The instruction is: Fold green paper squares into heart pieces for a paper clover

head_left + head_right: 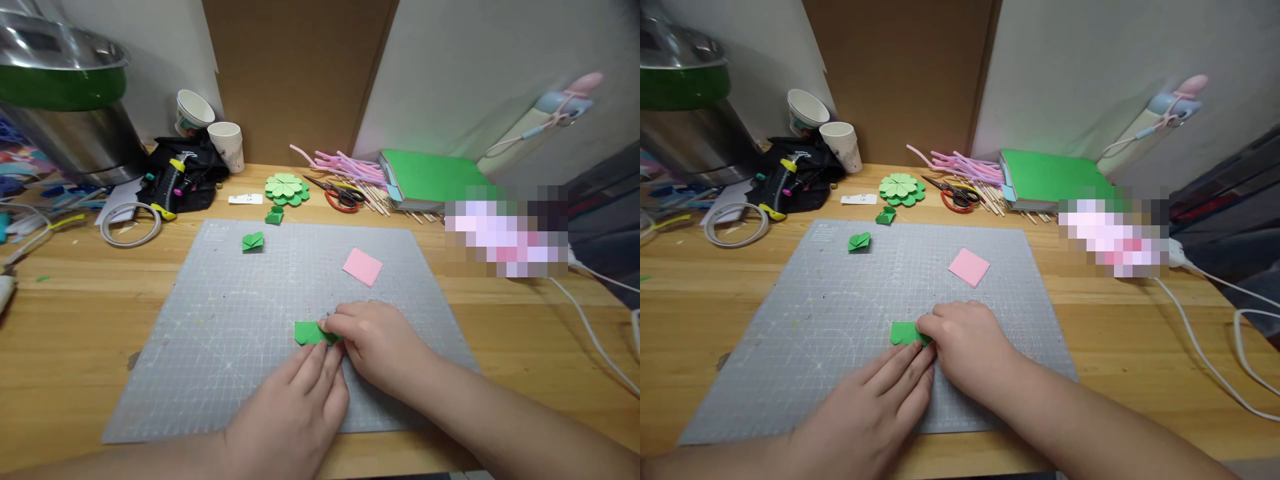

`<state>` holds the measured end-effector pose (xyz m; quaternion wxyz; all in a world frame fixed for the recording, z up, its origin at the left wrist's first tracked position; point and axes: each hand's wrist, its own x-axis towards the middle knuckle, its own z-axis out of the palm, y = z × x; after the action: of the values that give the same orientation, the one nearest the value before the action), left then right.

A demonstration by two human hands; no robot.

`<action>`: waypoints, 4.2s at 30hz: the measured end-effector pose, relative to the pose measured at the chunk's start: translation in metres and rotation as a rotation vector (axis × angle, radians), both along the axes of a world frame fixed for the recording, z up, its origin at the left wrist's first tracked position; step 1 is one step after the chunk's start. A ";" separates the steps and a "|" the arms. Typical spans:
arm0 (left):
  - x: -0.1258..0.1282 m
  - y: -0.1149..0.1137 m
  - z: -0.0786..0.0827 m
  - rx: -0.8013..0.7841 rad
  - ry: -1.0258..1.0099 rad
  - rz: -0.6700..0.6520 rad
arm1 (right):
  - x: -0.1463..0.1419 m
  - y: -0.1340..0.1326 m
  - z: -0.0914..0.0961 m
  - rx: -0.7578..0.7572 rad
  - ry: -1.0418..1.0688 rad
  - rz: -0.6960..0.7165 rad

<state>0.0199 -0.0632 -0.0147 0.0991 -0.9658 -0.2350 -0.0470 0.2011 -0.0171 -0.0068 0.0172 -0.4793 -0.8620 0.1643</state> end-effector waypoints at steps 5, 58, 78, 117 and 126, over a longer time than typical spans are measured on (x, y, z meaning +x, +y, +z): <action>-0.008 -0.010 -0.002 0.014 -0.066 0.117 | 0.000 0.001 0.002 0.013 -0.002 0.000; -0.003 0.059 0.011 -1.938 -1.256 0.635 | -0.002 -0.003 -0.002 -1.034 1.011 -0.373; -0.006 0.050 0.013 -1.497 -0.935 0.552 | -0.005 -0.009 -0.002 -0.973 1.131 -0.458; -0.005 0.052 0.017 -1.605 -1.017 0.603 | -0.007 -0.013 -0.004 -0.995 1.132 -0.414; -0.004 0.052 0.017 -1.582 -0.985 0.603 | -0.004 -0.014 -0.003 -0.980 1.099 -0.344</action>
<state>0.0157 -0.0108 0.0028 -0.6784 -0.5253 -0.4508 -0.2463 0.1976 -0.0308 -0.0099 0.2549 -0.4091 -0.4705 0.7391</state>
